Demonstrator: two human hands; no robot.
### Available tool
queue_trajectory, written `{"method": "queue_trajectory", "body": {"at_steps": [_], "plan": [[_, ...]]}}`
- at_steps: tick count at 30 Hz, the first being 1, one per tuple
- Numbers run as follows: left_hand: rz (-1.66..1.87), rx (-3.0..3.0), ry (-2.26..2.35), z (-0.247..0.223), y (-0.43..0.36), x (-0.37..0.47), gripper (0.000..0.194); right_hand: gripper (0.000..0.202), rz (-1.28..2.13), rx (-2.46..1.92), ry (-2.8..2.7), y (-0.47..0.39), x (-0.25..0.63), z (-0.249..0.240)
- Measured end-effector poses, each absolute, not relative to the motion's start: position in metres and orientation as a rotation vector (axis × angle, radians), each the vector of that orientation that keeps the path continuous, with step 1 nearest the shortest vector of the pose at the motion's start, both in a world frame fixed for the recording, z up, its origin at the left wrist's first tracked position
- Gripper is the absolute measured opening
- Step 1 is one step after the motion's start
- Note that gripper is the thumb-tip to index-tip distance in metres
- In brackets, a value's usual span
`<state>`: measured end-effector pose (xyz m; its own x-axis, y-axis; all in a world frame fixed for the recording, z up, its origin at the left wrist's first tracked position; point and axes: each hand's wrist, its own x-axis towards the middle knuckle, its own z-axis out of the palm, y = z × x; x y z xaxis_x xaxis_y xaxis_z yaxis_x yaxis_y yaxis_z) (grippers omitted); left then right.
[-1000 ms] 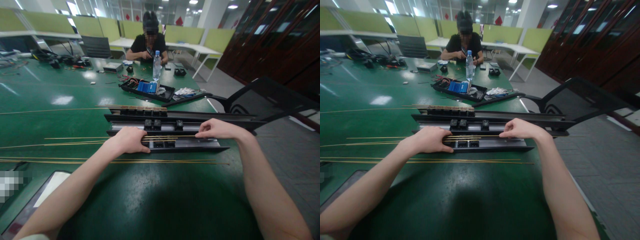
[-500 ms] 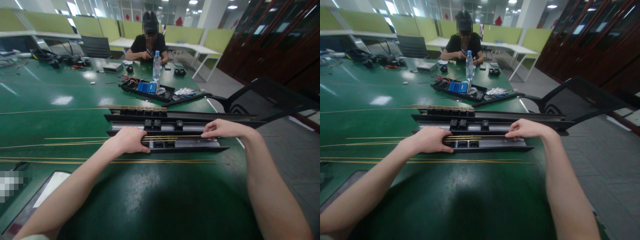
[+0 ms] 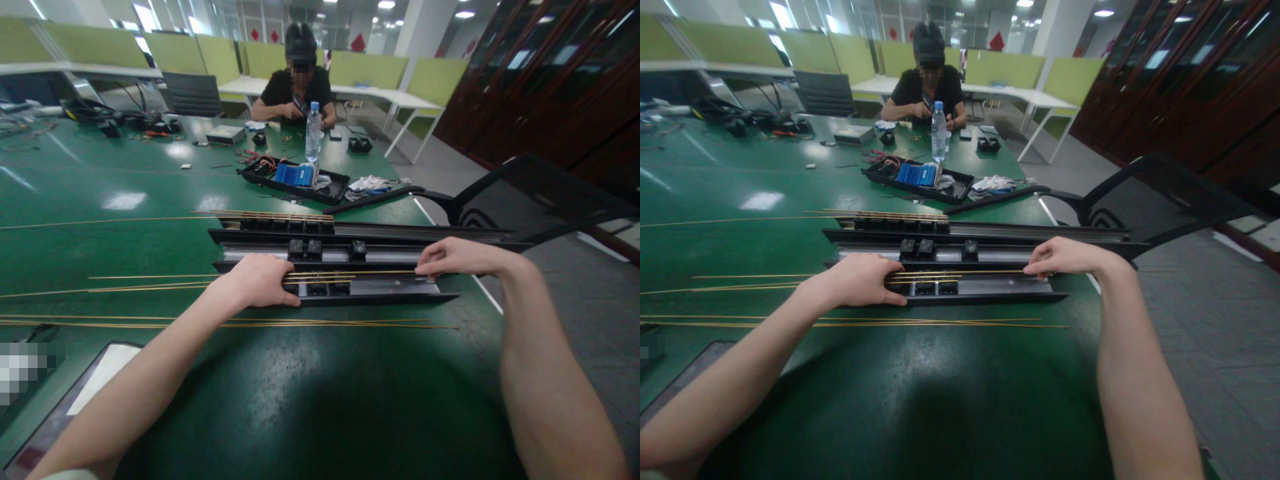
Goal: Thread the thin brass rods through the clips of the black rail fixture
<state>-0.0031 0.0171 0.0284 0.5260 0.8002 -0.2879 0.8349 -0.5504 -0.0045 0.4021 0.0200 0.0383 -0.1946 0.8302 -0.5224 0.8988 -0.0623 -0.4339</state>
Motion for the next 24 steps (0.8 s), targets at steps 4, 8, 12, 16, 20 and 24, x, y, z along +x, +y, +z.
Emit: {"method": "queue_trajectory", "body": {"at_steps": [4, 8, 12, 16, 20, 24], "plan": [[-0.383, 2.62, 1.412, 0.028, 0.016, -0.004, 0.07, 0.051, -1.086, 1.939, 2.088, 0.021, 0.412, 0.035], [-0.381, 2.601, 1.417, 0.029, 0.016, -0.003, 0.069, 0.053, -1.088, 1.956, 2.076, 0.021, 0.415, 0.035], [-0.384, 2.613, 1.403, 0.029, 0.017, -0.003, 0.069, 0.051, -1.068, 1.959, 2.076, 0.021, 0.415, 0.036], [-0.386, 2.628, 1.393, 0.029, 0.017, -0.004, 0.069, 0.052, -1.069, 1.996, 2.075, 0.022, 0.414, 0.036], [-0.393, 2.633, 1.4, 0.028, 0.017, -0.004, 0.07, 0.052, -1.091, 2.05, 2.063, 0.021, 0.411, 0.038], [-0.392, 2.627, 1.403, 0.028, 0.017, -0.004, 0.069, 0.051, -1.094, 2.05, 2.094, 0.018, 0.401, 0.044]]}}
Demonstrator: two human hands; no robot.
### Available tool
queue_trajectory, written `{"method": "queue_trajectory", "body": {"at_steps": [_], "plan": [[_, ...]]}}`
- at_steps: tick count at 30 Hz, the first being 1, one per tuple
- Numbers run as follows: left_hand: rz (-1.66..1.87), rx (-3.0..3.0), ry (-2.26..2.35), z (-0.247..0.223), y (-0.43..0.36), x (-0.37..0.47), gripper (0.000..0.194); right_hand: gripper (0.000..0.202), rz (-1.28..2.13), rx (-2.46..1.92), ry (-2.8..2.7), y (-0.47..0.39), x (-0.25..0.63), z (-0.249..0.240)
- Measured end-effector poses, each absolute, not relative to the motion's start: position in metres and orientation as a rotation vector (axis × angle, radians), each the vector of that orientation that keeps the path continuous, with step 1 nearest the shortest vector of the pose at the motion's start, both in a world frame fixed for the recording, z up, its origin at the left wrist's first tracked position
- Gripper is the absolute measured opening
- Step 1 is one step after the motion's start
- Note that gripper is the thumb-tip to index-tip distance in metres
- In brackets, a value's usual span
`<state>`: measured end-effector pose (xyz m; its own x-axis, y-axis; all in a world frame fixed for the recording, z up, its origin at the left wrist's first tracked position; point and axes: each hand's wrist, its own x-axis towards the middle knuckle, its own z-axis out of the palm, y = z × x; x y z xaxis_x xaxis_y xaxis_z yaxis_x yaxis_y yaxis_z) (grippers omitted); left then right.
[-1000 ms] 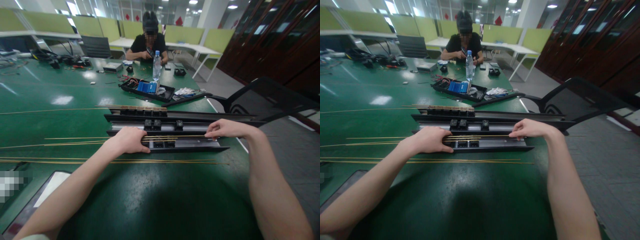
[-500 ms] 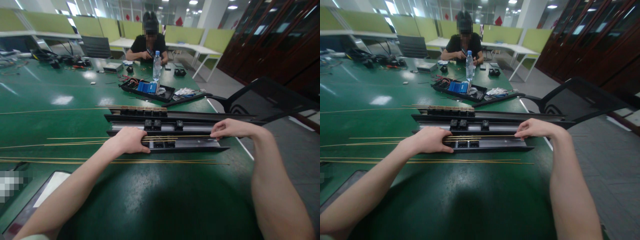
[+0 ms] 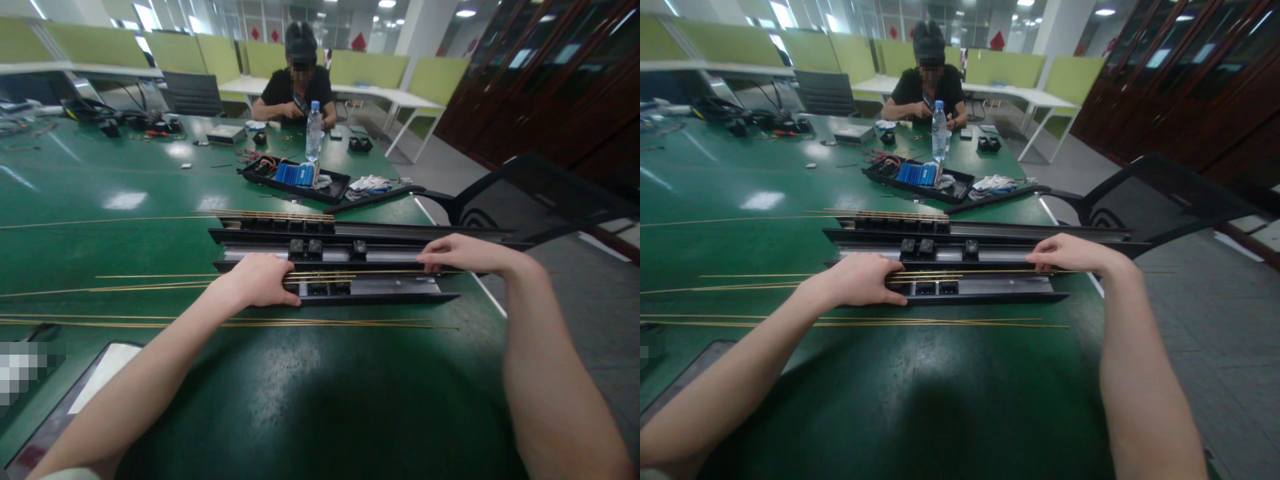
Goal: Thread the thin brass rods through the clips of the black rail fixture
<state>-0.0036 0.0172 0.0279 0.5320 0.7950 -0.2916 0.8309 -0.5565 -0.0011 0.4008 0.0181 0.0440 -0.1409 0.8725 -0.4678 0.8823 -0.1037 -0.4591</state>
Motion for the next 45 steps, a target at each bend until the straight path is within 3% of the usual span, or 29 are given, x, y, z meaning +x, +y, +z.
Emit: {"method": "queue_trajectory", "body": {"at_steps": [7, 18, 30, 45], "plan": [[-0.391, 2.609, 1.406, 0.029, 0.018, -0.002, 0.069, 0.051, -1.103, 1.902, 2.295, 0.016, 0.361, 0.05], [-0.384, 2.615, 1.404, 0.028, 0.018, -0.001, 0.069, 0.051, -1.179, 1.675, 2.531, 0.007, 0.285, 0.022], [-0.387, 2.625, 1.409, 0.029, 0.016, 0.002, 0.067, 0.057, -1.155, 1.753, 2.546, 0.006, 0.273, 0.014], [-0.394, 2.621, 1.406, 0.027, 0.018, 0.002, 0.069, 0.05, -1.241, 1.779, 2.551, 0.006, 0.274, 0.011]]}}
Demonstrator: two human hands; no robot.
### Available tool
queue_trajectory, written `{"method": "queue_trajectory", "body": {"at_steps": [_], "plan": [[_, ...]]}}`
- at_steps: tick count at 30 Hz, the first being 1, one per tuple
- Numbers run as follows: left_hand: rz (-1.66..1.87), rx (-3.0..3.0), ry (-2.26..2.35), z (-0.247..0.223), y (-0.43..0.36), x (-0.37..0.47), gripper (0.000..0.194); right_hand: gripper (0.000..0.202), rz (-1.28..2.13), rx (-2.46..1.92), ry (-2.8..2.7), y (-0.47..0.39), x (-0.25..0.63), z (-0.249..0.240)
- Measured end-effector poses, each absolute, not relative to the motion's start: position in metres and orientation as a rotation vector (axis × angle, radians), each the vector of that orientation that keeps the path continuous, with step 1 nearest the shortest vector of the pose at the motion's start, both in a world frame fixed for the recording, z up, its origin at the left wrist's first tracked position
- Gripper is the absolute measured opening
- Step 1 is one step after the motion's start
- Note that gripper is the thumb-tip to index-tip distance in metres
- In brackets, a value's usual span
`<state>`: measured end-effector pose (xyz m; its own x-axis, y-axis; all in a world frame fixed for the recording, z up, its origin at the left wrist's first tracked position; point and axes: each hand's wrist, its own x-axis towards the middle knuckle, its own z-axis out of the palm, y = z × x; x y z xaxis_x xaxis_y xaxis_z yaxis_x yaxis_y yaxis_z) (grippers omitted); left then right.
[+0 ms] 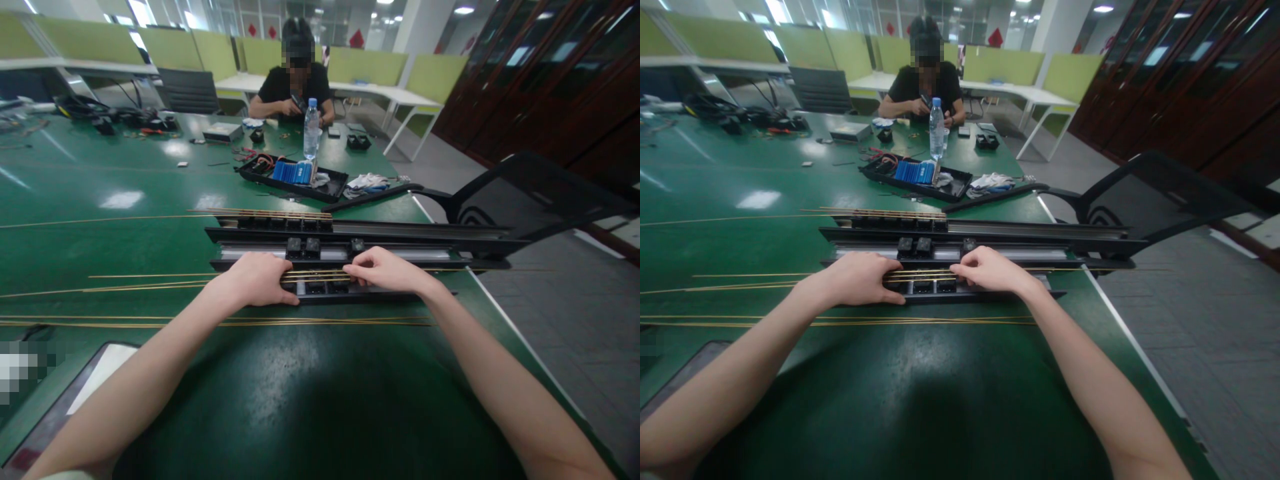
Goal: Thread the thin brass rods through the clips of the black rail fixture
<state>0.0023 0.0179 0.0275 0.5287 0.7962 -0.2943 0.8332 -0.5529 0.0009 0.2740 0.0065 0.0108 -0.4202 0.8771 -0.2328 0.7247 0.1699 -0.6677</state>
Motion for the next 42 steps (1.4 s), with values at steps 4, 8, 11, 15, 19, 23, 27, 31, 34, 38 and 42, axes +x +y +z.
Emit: {"method": "queue_trajectory", "body": {"at_steps": [4, 8, 11, 15, 19, 23, 27, 31, 34, 38, 42], "plan": [[-0.411, 2.629, 1.416, 0.027, 0.018, 0.003, 0.069, 0.05, 1.073, -1.544, -2.206, 0.007, 0.271, 0.008], [-0.402, 2.629, 1.412, 0.027, 0.018, 0.002, 0.07, 0.051, 1.026, -1.546, -2.178, 0.006, 0.267, 0.006], [-0.403, 2.621, 1.415, 0.027, 0.018, 0.002, 0.07, 0.052, 1.005, -1.556, -2.158, 0.005, 0.265, 0.005], [-0.397, 2.621, 1.409, 0.029, 0.017, 0.003, 0.07, 0.05, 0.984, -1.569, -2.137, 0.004, 0.263, 0.004], [-0.392, 2.625, 1.401, 0.029, 0.017, 0.003, 0.069, 0.05, 0.98, -1.563, -2.126, 0.004, 0.262, 0.004], [-0.374, 2.634, 1.398, 0.027, 0.018, 0.003, 0.07, 0.05, 0.966, -1.551, -2.13, 0.004, 0.262, 0.003], [-0.384, 2.63, 1.413, 0.027, 0.017, 0.003, 0.069, 0.049, 0.968, -1.553, -2.134, 0.004, 0.263, 0.004], [-0.397, 2.615, 1.42, 0.027, 0.018, 0.003, 0.07, 0.051, 0.966, -1.575, -2.134, 0.005, 0.266, 0.004], [-0.401, 2.613, 1.418, 0.027, 0.018, 0.003, 0.071, 0.054, 0.964, -1.595, -2.142, 0.007, 0.269, 0.002], [-0.388, 2.611, 1.417, 0.027, 0.019, 0.002, 0.072, 0.054, 0.983, -1.602, -2.147, 0.009, 0.271, 0.003], [-0.391, 2.601, 1.424, 0.027, 0.02, 0.002, 0.072, 0.054, 0.982, -1.633, -2.154, 0.009, 0.274, 0.005]]}}
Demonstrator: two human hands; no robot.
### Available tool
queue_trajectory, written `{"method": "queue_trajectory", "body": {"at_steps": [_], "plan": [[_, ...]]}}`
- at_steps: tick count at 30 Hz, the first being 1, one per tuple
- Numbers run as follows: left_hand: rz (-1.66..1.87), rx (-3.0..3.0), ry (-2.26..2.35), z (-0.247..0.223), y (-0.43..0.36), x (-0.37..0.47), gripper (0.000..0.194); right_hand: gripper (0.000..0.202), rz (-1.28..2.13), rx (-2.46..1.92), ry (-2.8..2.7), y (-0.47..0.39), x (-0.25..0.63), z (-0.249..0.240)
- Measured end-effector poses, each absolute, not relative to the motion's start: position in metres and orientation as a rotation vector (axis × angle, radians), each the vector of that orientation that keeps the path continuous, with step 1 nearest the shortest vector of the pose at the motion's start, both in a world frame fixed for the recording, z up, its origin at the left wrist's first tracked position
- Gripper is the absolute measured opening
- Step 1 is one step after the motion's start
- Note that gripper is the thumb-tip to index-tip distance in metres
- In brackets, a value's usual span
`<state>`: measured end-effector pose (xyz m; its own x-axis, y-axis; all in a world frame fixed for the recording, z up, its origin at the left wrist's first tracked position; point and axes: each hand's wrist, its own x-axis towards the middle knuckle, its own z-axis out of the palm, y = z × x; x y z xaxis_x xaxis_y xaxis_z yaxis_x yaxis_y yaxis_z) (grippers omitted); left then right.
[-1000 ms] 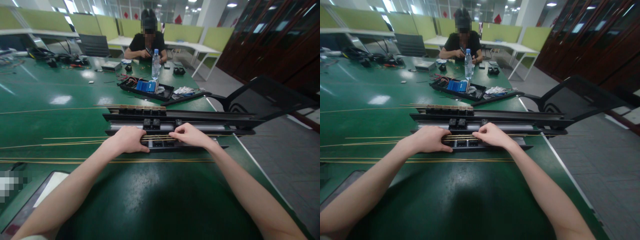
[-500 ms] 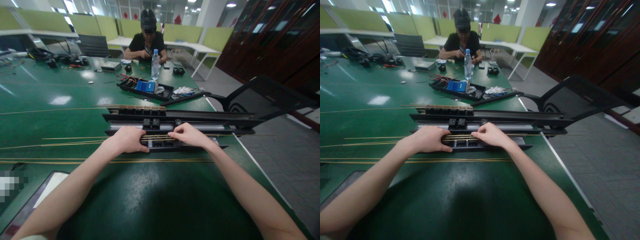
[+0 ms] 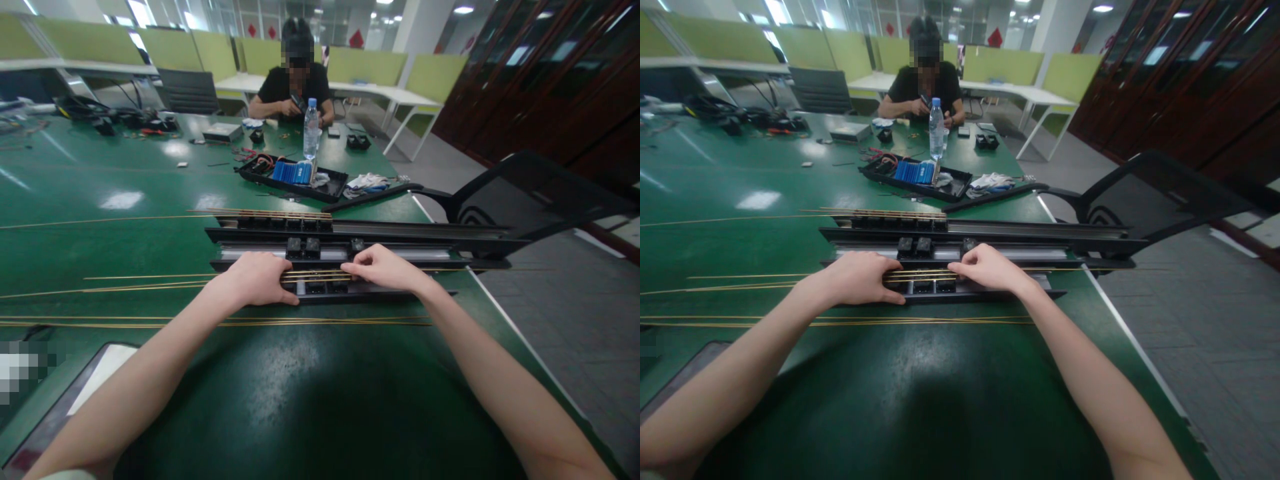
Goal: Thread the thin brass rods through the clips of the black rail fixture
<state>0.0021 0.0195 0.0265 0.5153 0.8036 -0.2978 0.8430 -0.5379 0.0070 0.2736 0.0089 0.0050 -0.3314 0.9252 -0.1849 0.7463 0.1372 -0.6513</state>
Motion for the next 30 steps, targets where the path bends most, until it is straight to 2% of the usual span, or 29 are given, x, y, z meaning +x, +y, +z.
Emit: {"method": "queue_trajectory", "body": {"at_steps": [30], "plan": [[-0.415, 2.579, 1.447, 0.03, 0.018, 0.003, 0.074, 0.059, 1.045, -1.708, -2.212, 0.013, 0.292, 0.017]]}}
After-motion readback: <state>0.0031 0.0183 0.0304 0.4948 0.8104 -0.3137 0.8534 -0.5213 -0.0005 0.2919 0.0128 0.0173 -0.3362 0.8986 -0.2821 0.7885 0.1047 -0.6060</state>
